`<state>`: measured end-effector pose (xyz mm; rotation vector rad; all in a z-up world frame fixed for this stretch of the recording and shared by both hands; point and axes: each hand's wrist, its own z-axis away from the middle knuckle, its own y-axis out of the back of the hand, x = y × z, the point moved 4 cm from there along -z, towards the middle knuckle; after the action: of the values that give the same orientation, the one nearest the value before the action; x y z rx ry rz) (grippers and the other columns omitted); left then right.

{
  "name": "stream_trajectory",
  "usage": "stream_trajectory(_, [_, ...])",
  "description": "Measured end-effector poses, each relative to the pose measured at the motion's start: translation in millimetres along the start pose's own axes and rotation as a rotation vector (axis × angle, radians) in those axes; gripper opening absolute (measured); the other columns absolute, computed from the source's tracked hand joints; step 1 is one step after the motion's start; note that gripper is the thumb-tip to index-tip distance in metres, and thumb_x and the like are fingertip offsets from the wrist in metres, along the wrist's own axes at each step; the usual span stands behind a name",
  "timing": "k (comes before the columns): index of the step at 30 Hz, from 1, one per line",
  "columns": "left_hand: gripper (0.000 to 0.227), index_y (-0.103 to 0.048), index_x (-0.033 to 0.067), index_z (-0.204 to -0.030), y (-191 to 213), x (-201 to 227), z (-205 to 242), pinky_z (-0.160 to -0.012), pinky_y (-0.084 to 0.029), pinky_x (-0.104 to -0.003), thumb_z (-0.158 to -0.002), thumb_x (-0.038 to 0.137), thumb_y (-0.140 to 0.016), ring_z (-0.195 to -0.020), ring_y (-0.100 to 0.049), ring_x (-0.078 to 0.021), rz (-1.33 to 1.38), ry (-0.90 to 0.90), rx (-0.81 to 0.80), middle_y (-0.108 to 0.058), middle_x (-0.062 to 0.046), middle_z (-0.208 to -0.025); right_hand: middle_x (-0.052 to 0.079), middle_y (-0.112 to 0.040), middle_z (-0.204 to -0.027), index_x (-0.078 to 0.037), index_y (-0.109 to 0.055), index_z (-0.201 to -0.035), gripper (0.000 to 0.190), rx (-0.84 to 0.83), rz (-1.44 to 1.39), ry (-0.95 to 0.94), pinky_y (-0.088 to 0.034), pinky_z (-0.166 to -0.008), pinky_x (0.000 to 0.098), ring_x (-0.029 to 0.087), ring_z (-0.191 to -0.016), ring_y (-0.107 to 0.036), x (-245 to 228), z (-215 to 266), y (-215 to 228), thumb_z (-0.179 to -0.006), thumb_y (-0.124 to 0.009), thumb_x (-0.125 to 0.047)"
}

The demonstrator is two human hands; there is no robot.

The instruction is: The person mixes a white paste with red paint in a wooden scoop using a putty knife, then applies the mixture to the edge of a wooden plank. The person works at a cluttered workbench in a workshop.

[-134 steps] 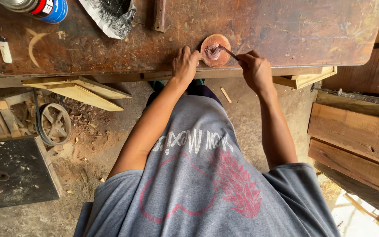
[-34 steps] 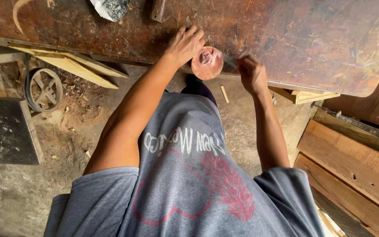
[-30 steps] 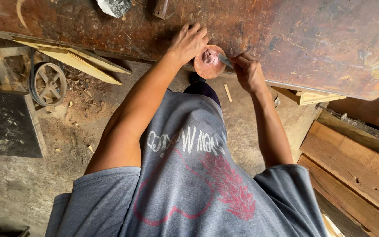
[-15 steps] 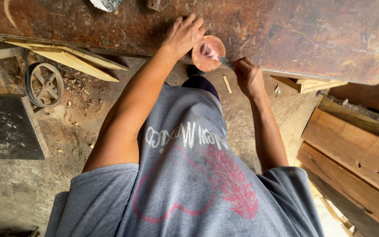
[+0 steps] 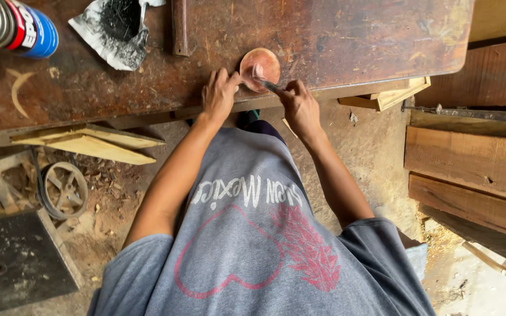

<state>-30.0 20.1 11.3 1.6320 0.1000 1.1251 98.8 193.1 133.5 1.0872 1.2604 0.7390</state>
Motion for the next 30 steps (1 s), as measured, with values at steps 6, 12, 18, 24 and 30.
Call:
stream_trajectory(6, [0.019, -0.063, 0.0103, -0.113, -17, 1, 7, -0.071, -0.052, -0.055, -0.095, 0.013, -0.065, -0.104, -0.057, -0.0385, -0.015, -0.032, 0.076, -0.054, -0.015, -0.105, 0.005, -0.069, -0.111, -0.021, -0.078, -0.116, 0.024, -0.067, 0.125, -0.036, -0.053, -0.057, 0.041, 0.026, -0.073, -0.067, -2, -16, 5, -0.105, -0.058, -0.012])
stream_trajectory(12, [0.014, -0.063, 0.0097, -0.107, -22, -3, 18, -0.074, -0.054, -0.054, -0.094, 0.014, -0.064, -0.107, -0.058, -0.0374, -0.055, -0.021, 0.067, -0.055, -0.013, -0.106, 0.009, -0.067, -0.1, -0.028, -0.079, -0.126, 0.039, -0.155, 0.228, 0.023, -0.053, -0.055, 0.04, 0.027, -0.071, -0.064, -14, -23, 5, -0.105, -0.053, -0.01])
stream_trajectory(18, [0.016, -0.063, 0.0076, -0.106, -10, -2, 5, -0.073, -0.054, -0.054, -0.093, 0.015, -0.066, -0.106, -0.058, -0.0377, -0.057, -0.009, 0.068, -0.056, -0.014, -0.106, 0.006, -0.067, -0.101, -0.015, -0.077, -0.108, 0.023, -0.306, 0.306, -0.123, -0.053, -0.065, 0.0409, 0.025, -0.081, -0.066, 6, -39, -10, -0.109, -0.054, -0.019])
stream_trajectory(24, [0.013, -0.063, 0.0086, -0.101, -14, 5, 0, -0.073, -0.055, -0.054, -0.091, 0.015, -0.066, -0.106, -0.059, -0.0377, -0.06, -0.027, 0.062, -0.057, -0.013, -0.104, 0.007, -0.067, -0.105, -0.017, -0.08, -0.106, 0.025, -0.223, 0.172, -0.072, -0.052, -0.055, 0.042, 0.026, -0.07, -0.066, 12, -36, -7, -0.1, -0.056, -0.014])
stream_trajectory(30, [0.018, -0.064, 0.007, -0.107, -14, -1, 2, -0.069, -0.055, -0.053, -0.091, 0.015, -0.066, -0.103, -0.059, -0.0374, -0.078, -0.027, 0.034, -0.057, -0.014, -0.103, 0.011, -0.067, -0.103, -0.011, -0.079, -0.101, 0.024, -0.224, 0.17, -0.001, -0.051, -0.055, 0.0425, 0.025, -0.065, -0.064, 1, -31, -7, -0.104, -0.055, -0.014])
